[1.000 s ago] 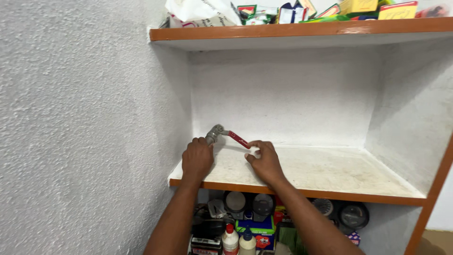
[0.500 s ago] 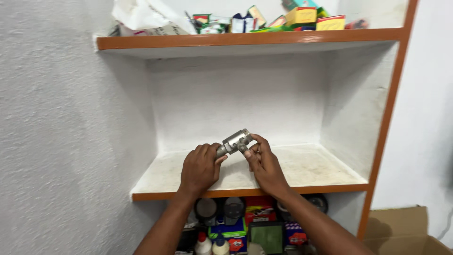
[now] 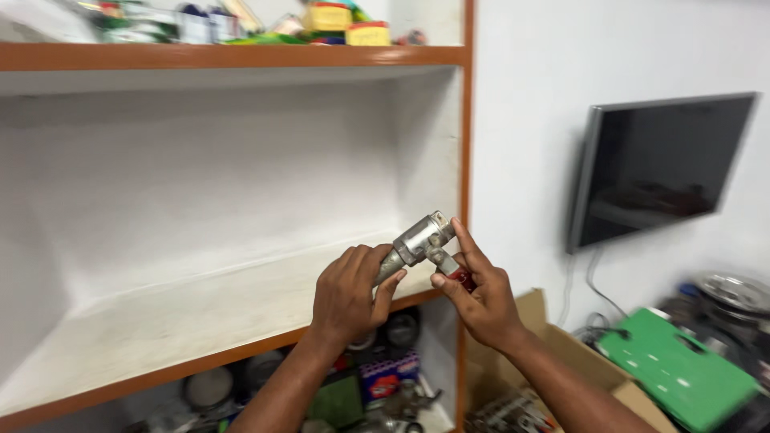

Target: The person organizes various mechanical tools and motorcycle parts by picking them up from a shelf or floor and placing them into a cardboard box.

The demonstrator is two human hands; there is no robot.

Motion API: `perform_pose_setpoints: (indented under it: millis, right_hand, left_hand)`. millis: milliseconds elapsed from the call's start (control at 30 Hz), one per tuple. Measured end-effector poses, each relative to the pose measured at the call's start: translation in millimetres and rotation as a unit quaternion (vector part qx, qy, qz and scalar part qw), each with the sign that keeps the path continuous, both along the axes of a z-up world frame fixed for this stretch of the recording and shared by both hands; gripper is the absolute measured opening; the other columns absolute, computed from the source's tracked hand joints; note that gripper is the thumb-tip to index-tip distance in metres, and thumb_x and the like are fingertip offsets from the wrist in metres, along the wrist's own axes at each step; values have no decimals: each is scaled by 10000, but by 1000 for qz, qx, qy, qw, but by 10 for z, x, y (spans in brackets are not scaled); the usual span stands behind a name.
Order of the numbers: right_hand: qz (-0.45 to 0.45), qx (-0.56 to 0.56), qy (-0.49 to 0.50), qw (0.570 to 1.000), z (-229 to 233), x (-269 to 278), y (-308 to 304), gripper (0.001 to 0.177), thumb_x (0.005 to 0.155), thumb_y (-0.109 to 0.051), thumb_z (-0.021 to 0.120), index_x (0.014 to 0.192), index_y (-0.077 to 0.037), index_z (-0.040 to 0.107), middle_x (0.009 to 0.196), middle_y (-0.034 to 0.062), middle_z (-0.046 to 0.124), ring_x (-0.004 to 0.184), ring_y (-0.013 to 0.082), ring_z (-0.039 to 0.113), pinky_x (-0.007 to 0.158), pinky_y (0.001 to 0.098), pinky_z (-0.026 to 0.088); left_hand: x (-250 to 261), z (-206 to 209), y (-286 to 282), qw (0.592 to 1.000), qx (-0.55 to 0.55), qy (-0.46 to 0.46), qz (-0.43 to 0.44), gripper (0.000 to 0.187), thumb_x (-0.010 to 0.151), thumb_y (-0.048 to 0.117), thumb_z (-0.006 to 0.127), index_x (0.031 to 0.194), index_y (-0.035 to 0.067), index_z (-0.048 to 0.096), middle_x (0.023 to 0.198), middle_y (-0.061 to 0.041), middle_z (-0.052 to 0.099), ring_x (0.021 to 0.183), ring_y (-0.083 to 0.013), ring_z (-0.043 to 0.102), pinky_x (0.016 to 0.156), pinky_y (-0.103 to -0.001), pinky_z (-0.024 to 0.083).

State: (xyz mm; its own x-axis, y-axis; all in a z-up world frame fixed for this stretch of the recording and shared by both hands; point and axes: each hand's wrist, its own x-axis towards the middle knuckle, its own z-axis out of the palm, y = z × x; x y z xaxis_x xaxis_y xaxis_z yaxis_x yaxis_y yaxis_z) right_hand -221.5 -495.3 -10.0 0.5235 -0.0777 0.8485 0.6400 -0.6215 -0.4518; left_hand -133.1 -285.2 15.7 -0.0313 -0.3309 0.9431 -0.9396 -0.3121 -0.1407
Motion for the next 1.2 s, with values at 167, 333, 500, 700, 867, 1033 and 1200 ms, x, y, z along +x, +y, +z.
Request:
perform_pose_setpoints:
  millis: [167, 333, 500, 700, 867, 1033, 1200]
  right_hand:
    - [-33, 19, -18, 999, -159, -408, -794, 774, 920, -66, 732, 1601, -51, 365, 770, -42, 611, 645, 12, 469, 587, 195, 418]
    - [-89, 51, 3, 995, -310, -664, -1463, 715, 914, -41, 730, 1565, -44, 435, 787, -42, 623, 640, 7, 461, 578, 180, 393]
    - [-194, 74, 179, 962, -564, -613, -2121, 684, 864, -70, 779, 1504, -55, 539, 758, 37, 579, 642, 51, 474, 588, 222, 434]
    - [-181, 109, 302, 929, -1449, -164, -2842, 535, 874, -145, 743, 1386, -54, 619, 1063, 81, 792, 889, 134, 717, 837, 296, 547]
    - [-223, 4, 440, 870, -2328, 363, -3312, 555, 870, -202, 707, 1418, -211, 613, 1046, 92, 758, 961, 244, 717, 871, 374, 525]
    - [-234, -213, 451, 835, -3251, 925, -3572, 521, 819, -120, 645, 1330, -221, 654, 1111, 79, 732, 1098, 315, 664, 899, 507, 476]
    - [-157, -342, 517, 769, -4158, 1458, -3695, 605, 845, -91, 608, 1425, -261, 594, 1225, 131, 684, 1265, 319, 558, 1081, 554, 309]
  left_hand:
    - [-216, -273, -900, 994, 32, 68, -75, 347, 960, 239, 691, 1193, -1, 601, 915, -139, 655, 742, -295, 651, 608, -411, 511]
    - [-459, -628, -1771, 971, 16, 199, -130, 344, 989, 232, 625, 1243, 5, 583, 998, -164, 634, 836, -365, 654, 674, -468, 510]
    - [-350, -1153, -2541, 942, 41, 301, -139, 334, 1019, 243, 592, 1242, -5, 578, 1040, -190, 626, 865, -394, 641, 719, -496, 513]
    - [-119, -2017, -3190, 891, 119, 425, -107, 326, 1043, 290, 561, 1184, -2, 591, 1039, -201, 633, 907, -386, 649, 777, -499, 507]
    - [117, -2878, -3366, 812, 181, 550, -77, 371, 1019, 301, 575, 1262, 22, 610, 1141, -207, 662, 1022, -382, 662, 875, -482, 516]
    - [402, -3763, -3230, 733, 282, 619, 27, 323, 1040, 201, 526, 1319, 93, 645, 1330, -151, 631, 1177, -367, 618, 1003, -464, 487]
    - [578, -4280, -3068, 686, 349, 631, 96, 440, 933, 42, 615, 1369, 102, 609, 1388, -154, 588, 1282, -357, 554, 1079, -430, 458]
